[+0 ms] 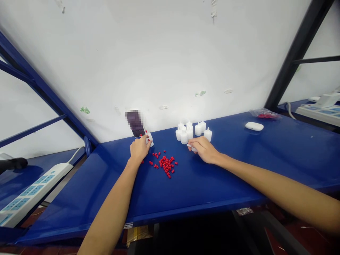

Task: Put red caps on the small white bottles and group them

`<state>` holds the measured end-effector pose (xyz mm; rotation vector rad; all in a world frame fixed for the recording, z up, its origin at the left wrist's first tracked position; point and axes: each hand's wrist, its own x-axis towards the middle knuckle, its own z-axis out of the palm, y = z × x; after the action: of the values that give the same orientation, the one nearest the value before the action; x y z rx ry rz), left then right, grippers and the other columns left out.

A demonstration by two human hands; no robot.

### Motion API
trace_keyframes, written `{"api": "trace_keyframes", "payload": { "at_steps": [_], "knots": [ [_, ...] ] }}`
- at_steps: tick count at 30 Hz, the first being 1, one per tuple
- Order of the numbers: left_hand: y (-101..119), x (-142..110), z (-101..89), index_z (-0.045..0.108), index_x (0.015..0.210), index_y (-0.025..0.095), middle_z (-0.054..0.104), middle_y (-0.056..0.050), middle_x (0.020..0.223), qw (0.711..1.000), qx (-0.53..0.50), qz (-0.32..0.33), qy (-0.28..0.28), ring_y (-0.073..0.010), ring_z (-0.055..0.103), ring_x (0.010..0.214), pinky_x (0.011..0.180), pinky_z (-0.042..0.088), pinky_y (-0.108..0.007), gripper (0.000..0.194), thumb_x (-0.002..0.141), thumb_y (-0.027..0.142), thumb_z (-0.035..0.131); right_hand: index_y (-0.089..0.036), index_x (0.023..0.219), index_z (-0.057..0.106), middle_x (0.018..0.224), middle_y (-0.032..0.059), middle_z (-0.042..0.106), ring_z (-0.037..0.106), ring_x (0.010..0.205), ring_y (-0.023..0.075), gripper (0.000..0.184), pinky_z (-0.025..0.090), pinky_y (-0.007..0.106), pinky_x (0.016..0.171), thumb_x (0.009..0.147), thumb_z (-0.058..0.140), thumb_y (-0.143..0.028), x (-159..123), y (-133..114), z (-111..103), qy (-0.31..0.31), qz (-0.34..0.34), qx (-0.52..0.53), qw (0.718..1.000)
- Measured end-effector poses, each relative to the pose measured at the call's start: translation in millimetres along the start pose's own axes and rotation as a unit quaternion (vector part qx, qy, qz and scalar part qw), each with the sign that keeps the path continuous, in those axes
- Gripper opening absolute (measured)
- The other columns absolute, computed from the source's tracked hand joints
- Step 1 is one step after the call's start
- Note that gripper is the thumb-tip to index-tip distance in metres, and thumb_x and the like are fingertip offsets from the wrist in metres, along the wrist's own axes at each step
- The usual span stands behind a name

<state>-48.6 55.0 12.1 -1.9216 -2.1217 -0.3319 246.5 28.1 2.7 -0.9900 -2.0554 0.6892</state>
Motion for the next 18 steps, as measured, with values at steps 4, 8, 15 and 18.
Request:
{"api": "trace_keyframes", "payload": {
  "at_steps": [4,8,15,18],
  "knots": [
    [8,-3,-10.1,0.061,0.122,0.026,0.071,-0.005,0.082,0.994,-0.084,0.072,0.013,-0.0252,0.067,0.081,0.072,0.047,-0.032,0.036,0.092,0.042,0.049,-0.018,0.062,0.054,0.051,-0.0009,0.05,0.05,0.051,0.0144,0.03,0.035,0.028,0.057,0.084,0.035,-0.023,-1,-1,1,-0.012,0.021,0.037,0.999],
    [26,-13,-18.8,0.07,0.099,0.024,0.065,-0.001,0.071,0.953,-0.142,0.26,-0.059,-0.0175,0.061,0.067,0.066,0.045,-0.029,0.026,0.09,0.039,0.052,-0.018,0.066,0.056,0.057,-0.0005,0.053,0.05,0.056,0.0148,0.028,0.035,0.028,0.058,0.084,0.035,-0.022,-1,1,4,-0.016,0.017,0.03,0.999],
    [29,-17,-12.8,0.072,0.105,0.022,0.066,-0.007,0.097,0.942,-0.108,0.314,-0.057,-0.0214,0.063,0.087,0.079,0.05,-0.033,0.028,0.089,0.027,0.049,-0.018,0.072,0.056,0.075,0.0024,0.061,0.054,0.072,0.0172,0.029,0.037,0.029,0.07,0.087,0.032,-0.021,3,6,5,-0.012,-0.004,-0.008,1.0],
    [25,-14,-10.9,0.072,0.107,0.024,0.068,-0.006,0.101,0.937,-0.111,0.32,-0.091,-0.0204,0.064,0.086,0.078,0.05,-0.032,0.031,0.089,0.023,0.047,-0.02,0.092,0.055,0.074,0.0,0.059,0.053,0.069,0.0176,0.022,0.038,0.029,0.068,0.09,0.034,-0.024,3,9,6,-0.035,0.023,-0.021,0.999]
  ]
}}
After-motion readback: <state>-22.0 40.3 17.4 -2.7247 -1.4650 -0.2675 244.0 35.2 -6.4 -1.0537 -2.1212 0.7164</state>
